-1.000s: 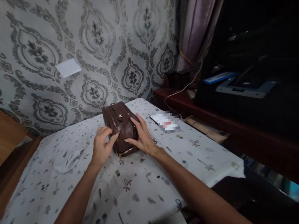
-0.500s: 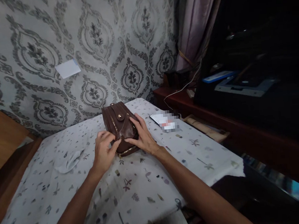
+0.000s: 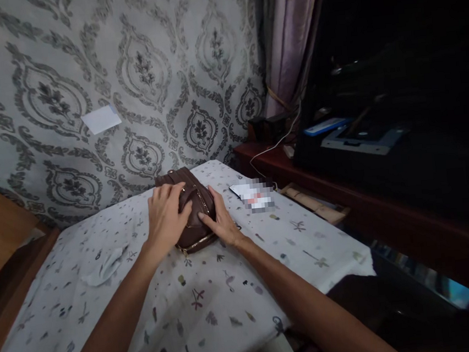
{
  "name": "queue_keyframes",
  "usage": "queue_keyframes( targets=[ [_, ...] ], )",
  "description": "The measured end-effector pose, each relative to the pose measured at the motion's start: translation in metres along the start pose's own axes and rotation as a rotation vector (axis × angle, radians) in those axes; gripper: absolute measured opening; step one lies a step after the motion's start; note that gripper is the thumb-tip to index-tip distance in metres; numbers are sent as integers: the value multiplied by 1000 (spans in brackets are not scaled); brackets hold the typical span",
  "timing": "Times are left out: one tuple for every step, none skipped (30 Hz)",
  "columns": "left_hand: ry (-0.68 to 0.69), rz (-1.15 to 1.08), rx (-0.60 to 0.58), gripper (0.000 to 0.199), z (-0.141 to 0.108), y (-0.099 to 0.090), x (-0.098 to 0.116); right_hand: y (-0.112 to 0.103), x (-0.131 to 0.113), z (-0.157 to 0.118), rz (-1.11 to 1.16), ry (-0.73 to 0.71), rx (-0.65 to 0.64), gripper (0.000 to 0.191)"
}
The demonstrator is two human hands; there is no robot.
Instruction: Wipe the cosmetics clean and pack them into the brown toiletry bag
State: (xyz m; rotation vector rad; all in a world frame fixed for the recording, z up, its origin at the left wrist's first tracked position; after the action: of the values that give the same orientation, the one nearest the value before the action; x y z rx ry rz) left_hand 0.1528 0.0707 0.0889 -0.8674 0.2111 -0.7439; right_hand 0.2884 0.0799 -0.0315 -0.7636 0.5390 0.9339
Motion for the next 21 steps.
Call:
queue_keyframes(
  targets=[
    [26, 30, -4, 30, 7, 3, 2, 1, 1, 0, 13, 11, 0, 81],
    [48, 48, -3, 26, 13, 5, 3, 2, 2, -1, 22, 19, 5, 80],
    [64, 54, 4, 21, 18, 7, 3, 2, 3, -1, 27, 23, 13, 78],
    [74, 49, 14, 17, 23, 8, 3, 2, 3, -1, 32, 26, 21, 76],
    [77, 37, 22, 14, 26, 10, 1, 2, 3, -1, 37, 27, 27, 74],
    [75, 19, 24, 12, 29, 11, 0, 2, 3, -1, 45, 28, 31, 72],
    [67, -4, 19, 13, 31, 13, -3, 2, 2, -1, 54, 29, 33, 70],
    [54, -32, 10, 14, 33, 15, -5, 2, 2, -1, 63, 32, 32, 70],
    [38, -61, 0, 16, 34, 17, -8, 3, 2, -1, 70, 37, 31, 70],
    [20, -89, -9, 17, 35, 20, -10, 3, 2, -1, 75, 41, 29, 71],
    [5, -114, -15, 17, 36, 23, -12, 3, 2, -1, 76, 44, 28, 73],
    [-1, -138, -20, 17, 36, 25, -14, 3, 2, -1, 73, 46, 28, 73],
    [0, -159, -21, 17, 36, 27, -14, 3, 2, -1, 66, 45, 28, 74],
    [7, -175, -21, 17, 36, 29, -14, 3, 2, -1, 58, 41, 30, 74],
    [15, -189, -19, 17, 35, 31, -13, 3, 2, 0, 48, 35, 31, 74],
    [21, -202, -17, 18, 35, 32, -12, 3, 1, 0, 36, 30, 32, 73],
    [21, -213, -14, 17, 34, 33, -12, 3, 1, 0, 25, 24, 35, 73],
    [18, -225, -11, 17, 33, 33, -12, 3, 1, 0, 16, 18, 39, 73],
    [12, -236, -8, 17, 33, 33, -12, 3, 1, 0, 8, 12, 41, 73],
    [8, -248, -6, 16, 32, 33, -12, 3, 1, 0, 2, 8, 42, 72],
    [5, -259, -4, 16, 31, 32, -11, 2, 1, 0, -2, 4, 42, 72]
  ],
)
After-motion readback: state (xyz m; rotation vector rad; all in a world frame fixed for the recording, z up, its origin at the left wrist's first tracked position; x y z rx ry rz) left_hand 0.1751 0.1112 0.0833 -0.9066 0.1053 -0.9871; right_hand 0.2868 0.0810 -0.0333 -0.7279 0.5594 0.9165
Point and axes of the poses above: each hand's wrist, its own z-axis towards the middle knuckle, its own y-axis out of the palm, x = y × z, the point moved 6 cm from there along z, towards the middle knuckle, and after that the axes turned 5 degrees about -z, right-handed, at the moved point
